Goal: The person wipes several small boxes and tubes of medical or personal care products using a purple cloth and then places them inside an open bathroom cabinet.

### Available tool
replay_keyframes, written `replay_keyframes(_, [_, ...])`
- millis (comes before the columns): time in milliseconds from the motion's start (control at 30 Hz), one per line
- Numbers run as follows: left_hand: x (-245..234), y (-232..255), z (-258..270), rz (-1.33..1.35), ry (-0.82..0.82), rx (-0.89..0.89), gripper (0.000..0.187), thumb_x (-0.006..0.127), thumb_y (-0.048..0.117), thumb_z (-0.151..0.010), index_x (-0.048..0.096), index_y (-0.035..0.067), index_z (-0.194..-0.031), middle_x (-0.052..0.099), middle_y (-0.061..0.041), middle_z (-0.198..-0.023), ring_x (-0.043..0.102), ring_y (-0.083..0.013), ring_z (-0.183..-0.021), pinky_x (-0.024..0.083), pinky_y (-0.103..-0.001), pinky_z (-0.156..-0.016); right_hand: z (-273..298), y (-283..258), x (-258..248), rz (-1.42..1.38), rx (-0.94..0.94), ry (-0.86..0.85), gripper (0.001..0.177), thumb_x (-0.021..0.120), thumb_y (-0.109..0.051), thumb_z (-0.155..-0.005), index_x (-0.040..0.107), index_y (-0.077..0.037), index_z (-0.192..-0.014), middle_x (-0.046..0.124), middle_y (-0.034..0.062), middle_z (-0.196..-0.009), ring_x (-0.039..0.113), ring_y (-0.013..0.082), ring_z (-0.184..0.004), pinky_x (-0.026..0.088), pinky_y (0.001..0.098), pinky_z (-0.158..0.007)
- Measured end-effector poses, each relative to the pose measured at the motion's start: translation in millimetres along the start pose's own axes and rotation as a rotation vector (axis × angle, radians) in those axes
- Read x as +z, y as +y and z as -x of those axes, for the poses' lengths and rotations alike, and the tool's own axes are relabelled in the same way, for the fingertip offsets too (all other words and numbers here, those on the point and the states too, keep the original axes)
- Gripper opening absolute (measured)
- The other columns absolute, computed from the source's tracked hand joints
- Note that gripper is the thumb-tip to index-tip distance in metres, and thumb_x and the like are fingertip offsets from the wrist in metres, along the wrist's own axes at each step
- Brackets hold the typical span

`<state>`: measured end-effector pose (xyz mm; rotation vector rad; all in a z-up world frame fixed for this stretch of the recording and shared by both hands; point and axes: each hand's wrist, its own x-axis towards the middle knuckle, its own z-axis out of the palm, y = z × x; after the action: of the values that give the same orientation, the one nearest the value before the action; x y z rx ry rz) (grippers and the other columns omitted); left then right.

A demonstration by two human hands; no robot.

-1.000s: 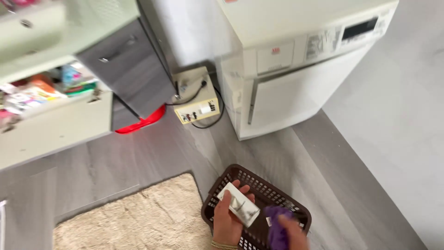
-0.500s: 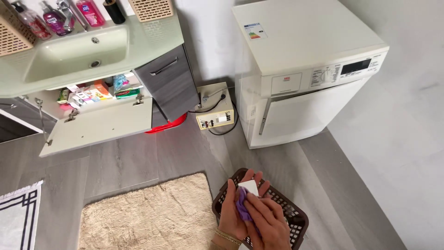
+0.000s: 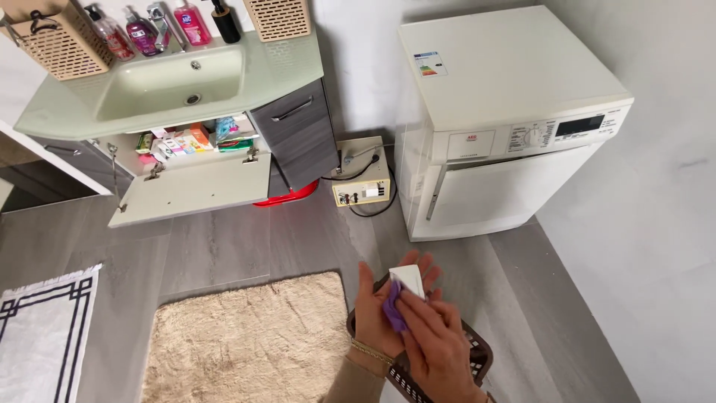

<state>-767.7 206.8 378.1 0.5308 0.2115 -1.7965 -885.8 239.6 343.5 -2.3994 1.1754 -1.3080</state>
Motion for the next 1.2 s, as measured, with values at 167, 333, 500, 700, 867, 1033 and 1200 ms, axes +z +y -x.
replay_keyframes(167, [-12.0,-19.0,1.3,0.066,-0.128,-0.024,0.093,0.038,0.077,-0.089,0.056,0.004,-0.143,0.056,-0.019,-0.149,0.051,-0.0322,-0.139,0.039,-0.042,-0.117,-18.1,15.9,0.9,0.088,0.035,0.021,0.036,0.056,-0.022,-0.100,0.067,-0.017,-0.135,0.066,-0.0069,-0.140,0.051,0.0243,-0.102,0.052,0.0325,-0.075])
replay_keyframes(333, [-13.5,-20.1,-1.2,0.173,-0.151,0.050,0.087,0.041,0.072,-0.093,0.053,0.003,-0.146,0.056,-0.017,-0.147,0.046,-0.0278,-0.144,0.030,-0.037,-0.125,-47.6,2.9,-15.8,0.123,0.037,0.021,0.037,0.057,-0.024,-0.100,0.068,-0.015,-0.134,0.065,-0.0069,-0.141,0.054,0.0265,-0.111,0.057,0.0353,-0.075])
replay_keyframes(500, [24.8,-5.7,29.9,-0.016,-0.143,0.078,0.107,0.029,0.088,-0.082,0.053,0.007,-0.148,0.057,-0.013,-0.149,0.050,-0.0267,-0.143,0.039,-0.040,-0.114,-17.6,-18.1,-35.3,0.016,-0.109,-0.028,0.034,0.056,-0.018,-0.099,0.070,-0.012,-0.130,0.067,-0.0027,-0.137,0.055,0.0265,-0.104,0.055,0.0358,-0.090])
replay_keyframes(700, [37.4,-32.7,47.9,0.047,-0.044,0.092,0.099,0.038,0.078,-0.084,0.051,0.005,-0.150,0.055,-0.012,-0.150,0.047,-0.0250,-0.144,0.035,-0.036,-0.120,-64.3,-4.6,-38.8,0.163,0.018,-0.015,0.037,0.057,-0.026,-0.100,0.069,-0.014,-0.133,0.067,-0.0064,-0.138,0.055,0.0245,-0.102,0.055,0.0364,-0.073])
replay_keyframes(867, [17.4,-15.9,49.1,0.128,-0.197,0.249,0.098,0.042,0.080,-0.084,0.052,0.004,-0.146,0.055,-0.014,-0.148,0.048,-0.0261,-0.142,0.035,-0.036,-0.122,-51.8,-32.0,-41.1,0.058,-0.164,-0.040,0.037,0.053,-0.019,-0.100,0.068,-0.013,-0.133,0.066,-0.0050,-0.138,0.055,0.0283,-0.104,0.053,0.0374,-0.082])
replay_keyframes(1033, [15.8,-7.8,68.0,0.155,-0.212,0.331,0.109,0.041,0.085,-0.080,0.051,-0.002,-0.144,0.050,-0.024,-0.154,0.045,-0.0358,-0.146,0.035,-0.041,-0.118,-57.9,-43.5,-36.2,-0.087,-0.272,-0.102,0.035,0.048,-0.024,-0.105,0.068,-0.014,-0.132,0.066,-0.0040,-0.139,0.056,0.0307,-0.104,0.051,0.0378,-0.091])
replay_keyframes(1200, [18.2,-11.8,90.5,0.267,-0.249,0.404,0.105,0.054,0.089,-0.079,0.062,-0.003,-0.129,0.069,-0.026,-0.126,0.067,-0.0374,-0.117,0.050,-0.051,-0.107,-82.8,-34.9,-3.7,-0.098,-0.364,-0.026,0.039,0.054,-0.024,-0.098,0.069,-0.015,-0.133,0.067,-0.0011,-0.138,0.061,0.0245,-0.107,0.051,0.0341,-0.091])
